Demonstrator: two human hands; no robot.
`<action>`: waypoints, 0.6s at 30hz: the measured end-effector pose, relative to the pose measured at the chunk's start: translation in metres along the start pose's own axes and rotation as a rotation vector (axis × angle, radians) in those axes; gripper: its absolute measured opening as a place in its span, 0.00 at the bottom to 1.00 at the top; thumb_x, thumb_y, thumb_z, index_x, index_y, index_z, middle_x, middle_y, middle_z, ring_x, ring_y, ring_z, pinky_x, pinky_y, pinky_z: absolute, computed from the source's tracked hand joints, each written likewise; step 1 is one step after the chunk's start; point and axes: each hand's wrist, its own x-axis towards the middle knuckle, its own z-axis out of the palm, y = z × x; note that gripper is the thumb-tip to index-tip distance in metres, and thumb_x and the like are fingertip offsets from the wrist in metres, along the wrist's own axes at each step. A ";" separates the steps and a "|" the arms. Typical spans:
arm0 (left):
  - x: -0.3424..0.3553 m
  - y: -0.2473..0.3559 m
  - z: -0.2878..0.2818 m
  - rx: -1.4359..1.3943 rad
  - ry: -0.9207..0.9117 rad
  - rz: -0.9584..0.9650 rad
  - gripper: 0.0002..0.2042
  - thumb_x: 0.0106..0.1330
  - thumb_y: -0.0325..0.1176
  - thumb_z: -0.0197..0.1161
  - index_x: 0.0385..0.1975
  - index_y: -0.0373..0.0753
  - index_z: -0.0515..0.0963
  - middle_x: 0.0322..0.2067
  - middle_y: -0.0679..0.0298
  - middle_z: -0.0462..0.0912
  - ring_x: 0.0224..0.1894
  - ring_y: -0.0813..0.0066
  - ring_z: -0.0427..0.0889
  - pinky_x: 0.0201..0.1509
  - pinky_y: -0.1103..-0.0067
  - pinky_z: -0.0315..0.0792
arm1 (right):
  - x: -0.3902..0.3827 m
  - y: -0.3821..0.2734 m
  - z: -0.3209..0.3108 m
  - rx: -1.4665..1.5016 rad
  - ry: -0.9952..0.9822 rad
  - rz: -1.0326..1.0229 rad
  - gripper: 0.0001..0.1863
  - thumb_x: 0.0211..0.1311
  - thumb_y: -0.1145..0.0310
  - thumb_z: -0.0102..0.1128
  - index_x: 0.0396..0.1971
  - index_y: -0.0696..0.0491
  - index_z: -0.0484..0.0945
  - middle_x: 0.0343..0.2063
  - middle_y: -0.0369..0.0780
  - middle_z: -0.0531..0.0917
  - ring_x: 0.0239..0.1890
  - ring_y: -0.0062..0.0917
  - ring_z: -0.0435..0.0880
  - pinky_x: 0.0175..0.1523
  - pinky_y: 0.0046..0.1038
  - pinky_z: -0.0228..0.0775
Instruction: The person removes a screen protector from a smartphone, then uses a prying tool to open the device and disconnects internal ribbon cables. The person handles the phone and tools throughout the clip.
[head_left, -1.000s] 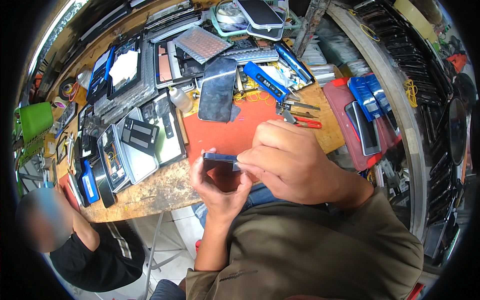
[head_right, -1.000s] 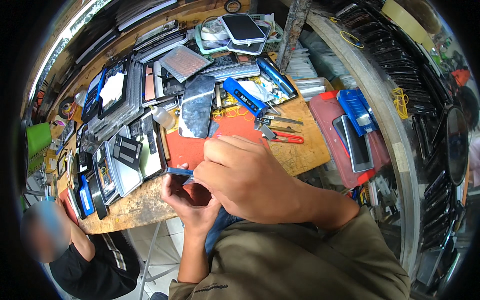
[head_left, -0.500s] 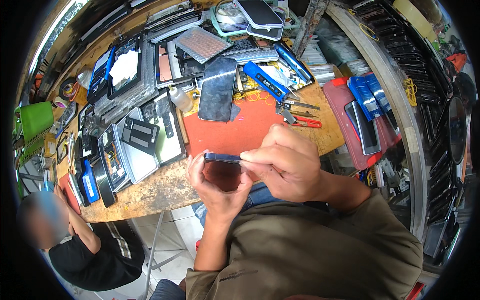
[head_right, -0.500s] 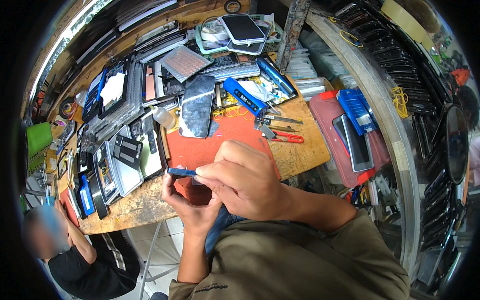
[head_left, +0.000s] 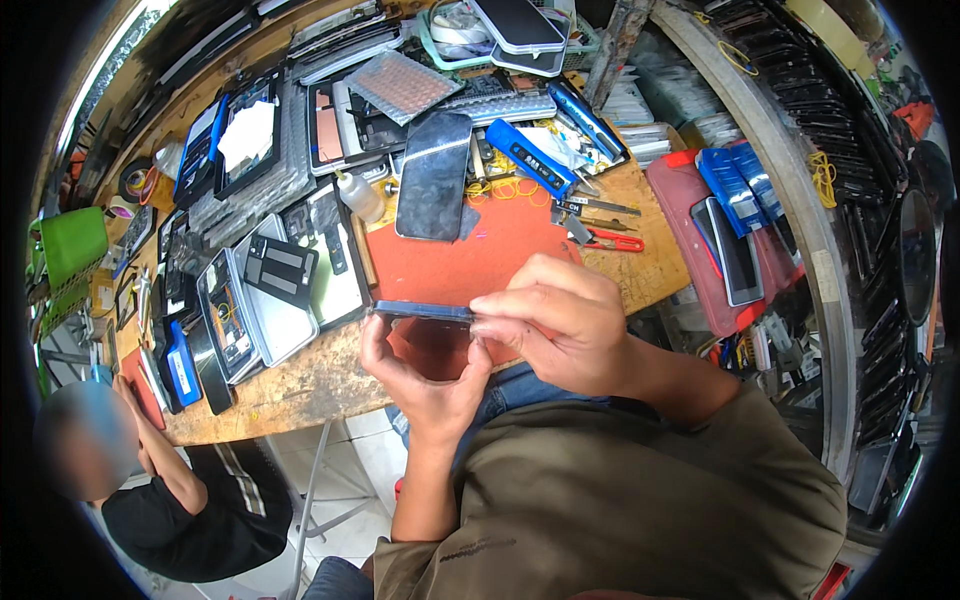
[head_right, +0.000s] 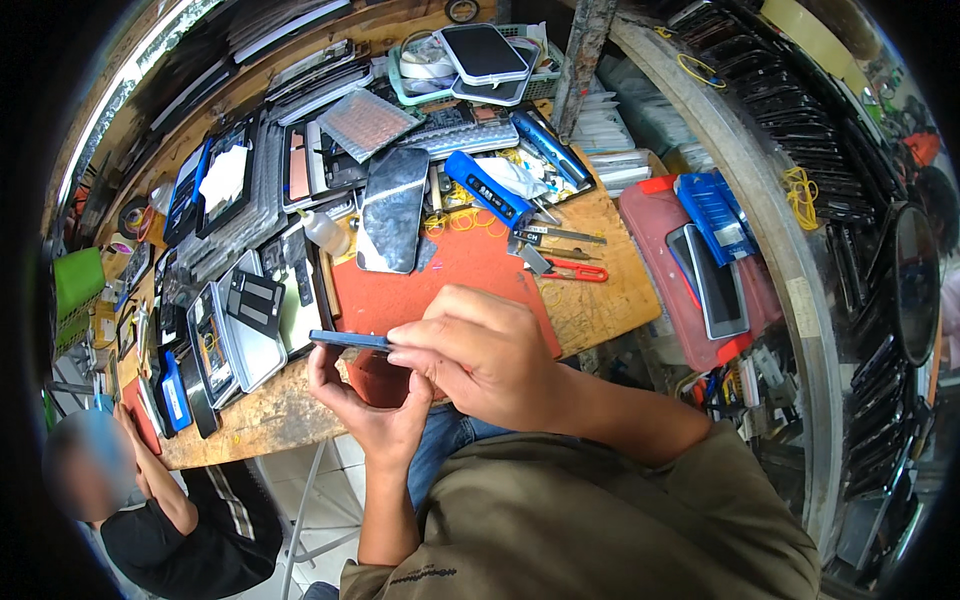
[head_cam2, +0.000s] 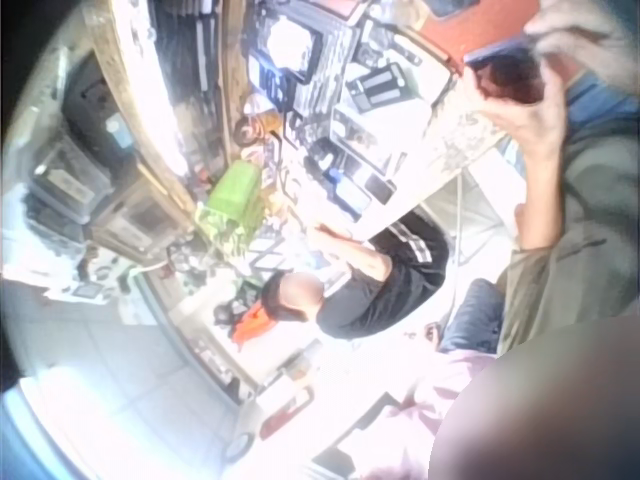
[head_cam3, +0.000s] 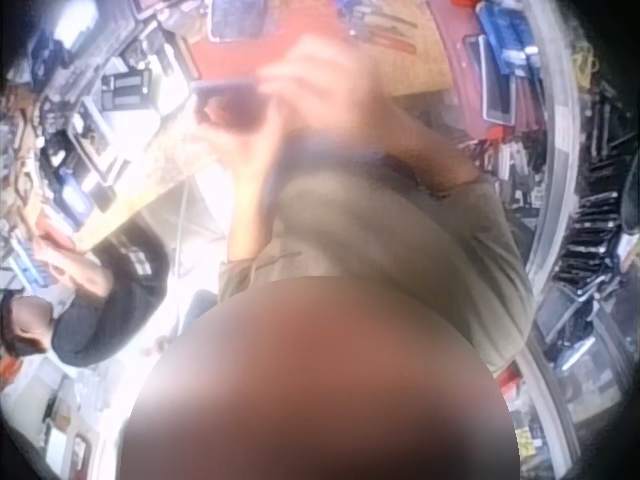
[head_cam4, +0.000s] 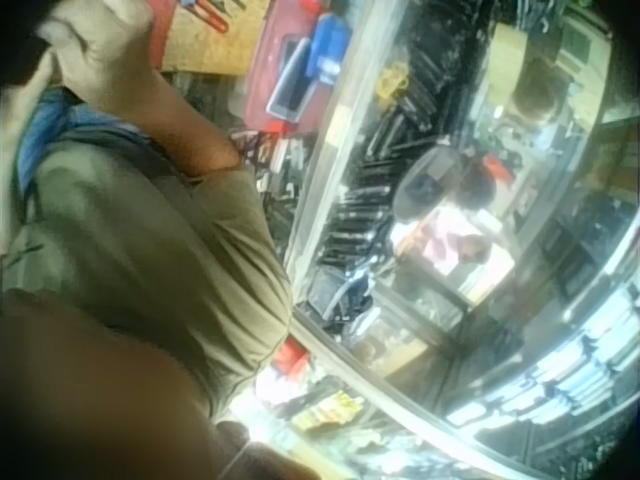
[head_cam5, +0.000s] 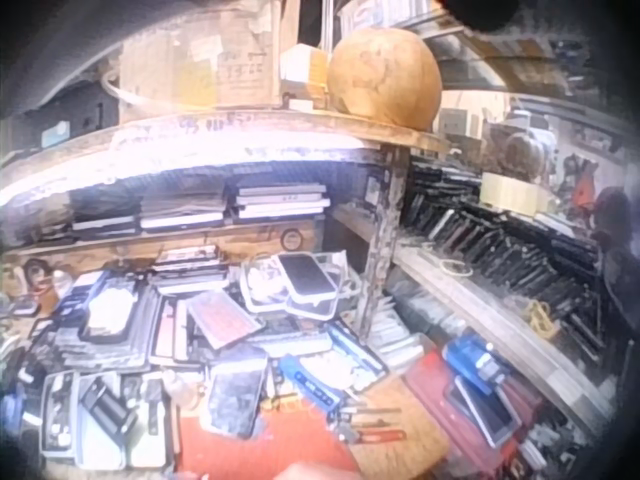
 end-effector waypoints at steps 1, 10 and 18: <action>0.001 0.000 0.000 0.002 0.013 -0.015 0.53 0.51 0.32 0.85 0.74 0.31 0.54 0.68 0.48 0.62 0.72 0.55 0.64 0.78 0.60 0.57 | -0.003 0.003 0.005 0.043 0.027 0.040 0.15 0.55 0.78 0.79 0.44 0.60 0.88 0.28 0.41 0.81 0.26 0.32 0.83 0.29 0.32 0.73; 0.009 0.006 0.001 0.195 0.010 -0.027 0.51 0.49 0.40 0.84 0.72 0.30 0.61 0.67 0.46 0.66 0.72 0.39 0.61 0.79 0.47 0.52 | -0.015 0.014 0.012 0.001 -0.007 0.165 0.21 0.58 0.78 0.78 0.52 0.61 0.86 0.32 0.42 0.86 0.29 0.29 0.86 0.34 0.32 0.78; 0.019 0.005 0.011 0.178 -0.003 -0.063 0.54 0.50 0.40 0.83 0.76 0.29 0.57 0.64 0.47 0.73 0.69 0.41 0.66 0.76 0.49 0.57 | -0.003 0.019 -0.011 -0.096 -0.212 0.308 0.02 0.70 0.77 0.65 0.39 0.60 0.83 0.32 0.47 0.85 0.34 0.42 0.87 0.39 0.38 0.78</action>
